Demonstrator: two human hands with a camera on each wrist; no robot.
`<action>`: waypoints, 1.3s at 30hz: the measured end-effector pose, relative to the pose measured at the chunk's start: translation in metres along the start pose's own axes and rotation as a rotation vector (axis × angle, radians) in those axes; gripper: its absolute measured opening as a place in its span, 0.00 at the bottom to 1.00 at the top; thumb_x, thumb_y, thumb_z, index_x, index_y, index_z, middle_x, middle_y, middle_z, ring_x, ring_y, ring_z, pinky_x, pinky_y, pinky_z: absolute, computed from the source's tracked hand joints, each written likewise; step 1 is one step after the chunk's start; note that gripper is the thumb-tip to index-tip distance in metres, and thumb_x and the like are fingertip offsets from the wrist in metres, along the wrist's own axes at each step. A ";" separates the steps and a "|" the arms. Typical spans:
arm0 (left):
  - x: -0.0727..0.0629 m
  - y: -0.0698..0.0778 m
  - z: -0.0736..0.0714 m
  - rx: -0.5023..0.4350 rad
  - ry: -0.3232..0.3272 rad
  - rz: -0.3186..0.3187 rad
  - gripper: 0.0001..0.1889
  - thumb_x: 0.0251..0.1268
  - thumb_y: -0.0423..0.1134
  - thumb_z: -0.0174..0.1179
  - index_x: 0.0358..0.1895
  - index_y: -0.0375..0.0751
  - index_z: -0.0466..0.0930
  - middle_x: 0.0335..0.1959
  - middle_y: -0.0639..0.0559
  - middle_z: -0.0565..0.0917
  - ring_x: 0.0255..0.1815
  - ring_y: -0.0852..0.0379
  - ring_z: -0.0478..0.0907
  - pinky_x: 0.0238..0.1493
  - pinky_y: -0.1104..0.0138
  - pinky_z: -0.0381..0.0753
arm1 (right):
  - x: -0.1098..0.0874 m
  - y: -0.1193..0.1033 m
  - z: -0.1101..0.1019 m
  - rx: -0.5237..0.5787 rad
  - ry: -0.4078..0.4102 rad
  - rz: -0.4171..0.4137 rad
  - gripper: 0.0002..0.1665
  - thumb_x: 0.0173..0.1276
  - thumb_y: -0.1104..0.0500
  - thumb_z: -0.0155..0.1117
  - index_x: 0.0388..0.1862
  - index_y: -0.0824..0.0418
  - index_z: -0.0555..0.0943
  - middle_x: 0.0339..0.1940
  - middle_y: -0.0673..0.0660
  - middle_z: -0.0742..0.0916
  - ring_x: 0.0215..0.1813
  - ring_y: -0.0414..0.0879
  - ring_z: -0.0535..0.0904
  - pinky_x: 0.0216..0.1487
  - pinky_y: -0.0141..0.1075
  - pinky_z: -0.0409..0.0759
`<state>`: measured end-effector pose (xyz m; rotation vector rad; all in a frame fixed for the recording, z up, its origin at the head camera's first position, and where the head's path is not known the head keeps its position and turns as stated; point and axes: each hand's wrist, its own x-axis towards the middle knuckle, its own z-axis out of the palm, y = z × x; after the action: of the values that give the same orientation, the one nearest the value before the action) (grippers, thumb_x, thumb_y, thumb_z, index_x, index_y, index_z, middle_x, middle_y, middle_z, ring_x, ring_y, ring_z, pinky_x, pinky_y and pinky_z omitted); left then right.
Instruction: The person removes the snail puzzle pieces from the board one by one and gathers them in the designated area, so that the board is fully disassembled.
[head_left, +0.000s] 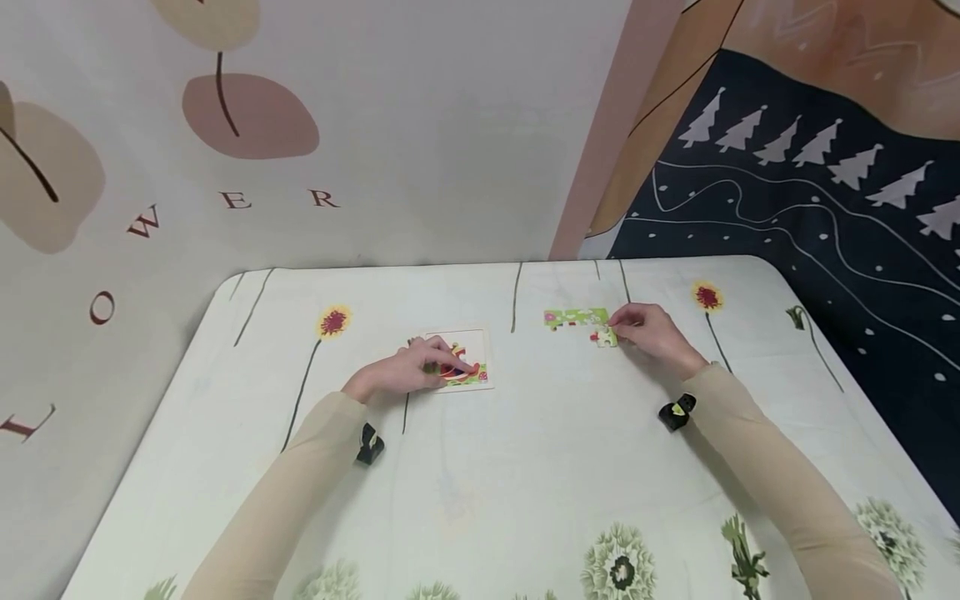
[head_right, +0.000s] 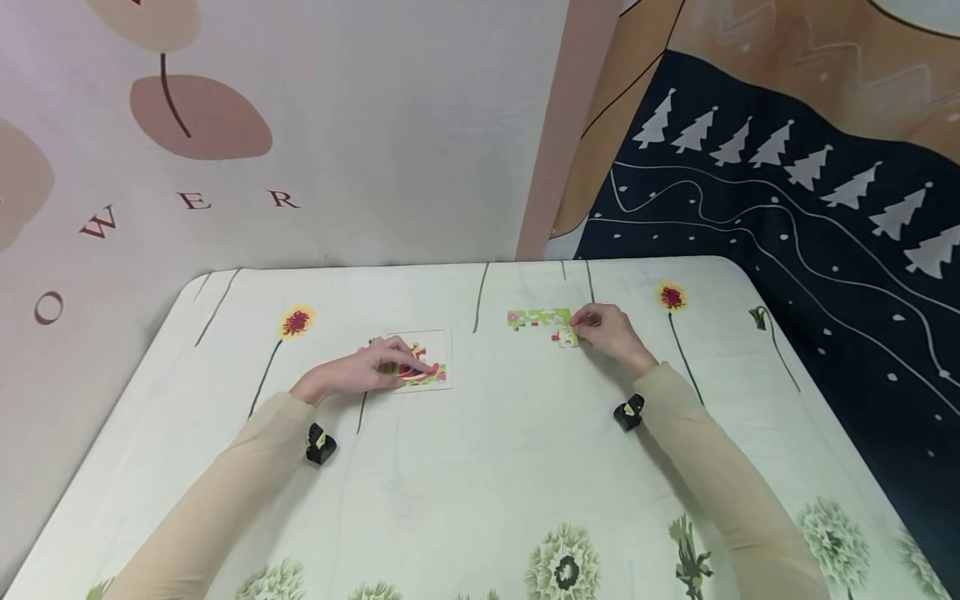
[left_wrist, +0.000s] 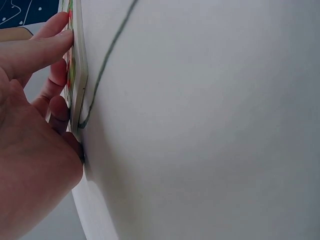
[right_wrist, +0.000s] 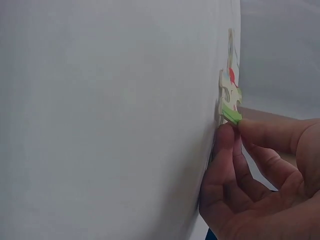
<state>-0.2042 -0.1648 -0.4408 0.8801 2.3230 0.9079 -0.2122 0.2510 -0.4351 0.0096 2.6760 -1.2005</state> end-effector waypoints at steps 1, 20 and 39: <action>0.000 0.000 0.000 -0.001 0.000 -0.001 0.20 0.69 0.29 0.59 0.62 0.46 0.86 0.55 0.47 0.76 0.49 0.49 0.64 0.52 0.54 0.60 | 0.001 0.001 0.000 -0.005 -0.002 0.003 0.11 0.76 0.67 0.60 0.52 0.72 0.82 0.47 0.66 0.85 0.41 0.48 0.74 0.36 0.33 0.74; 0.002 -0.001 0.002 -0.007 0.001 0.000 0.21 0.69 0.29 0.59 0.62 0.47 0.86 0.53 0.49 0.76 0.50 0.49 0.64 0.52 0.53 0.59 | 0.006 -0.002 -0.001 -0.028 -0.007 0.036 0.12 0.76 0.66 0.59 0.52 0.72 0.83 0.54 0.69 0.83 0.49 0.55 0.73 0.47 0.40 0.70; 0.000 -0.001 0.003 0.005 0.016 -0.009 0.20 0.69 0.28 0.60 0.61 0.47 0.86 0.53 0.47 0.76 0.49 0.48 0.63 0.52 0.52 0.58 | 0.004 -0.001 -0.001 -0.006 0.013 0.047 0.14 0.77 0.63 0.60 0.55 0.71 0.83 0.54 0.68 0.83 0.50 0.53 0.73 0.46 0.38 0.71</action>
<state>-0.2031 -0.1638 -0.4432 0.8671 2.3421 0.9095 -0.2159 0.2507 -0.4343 0.0787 2.6746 -1.1828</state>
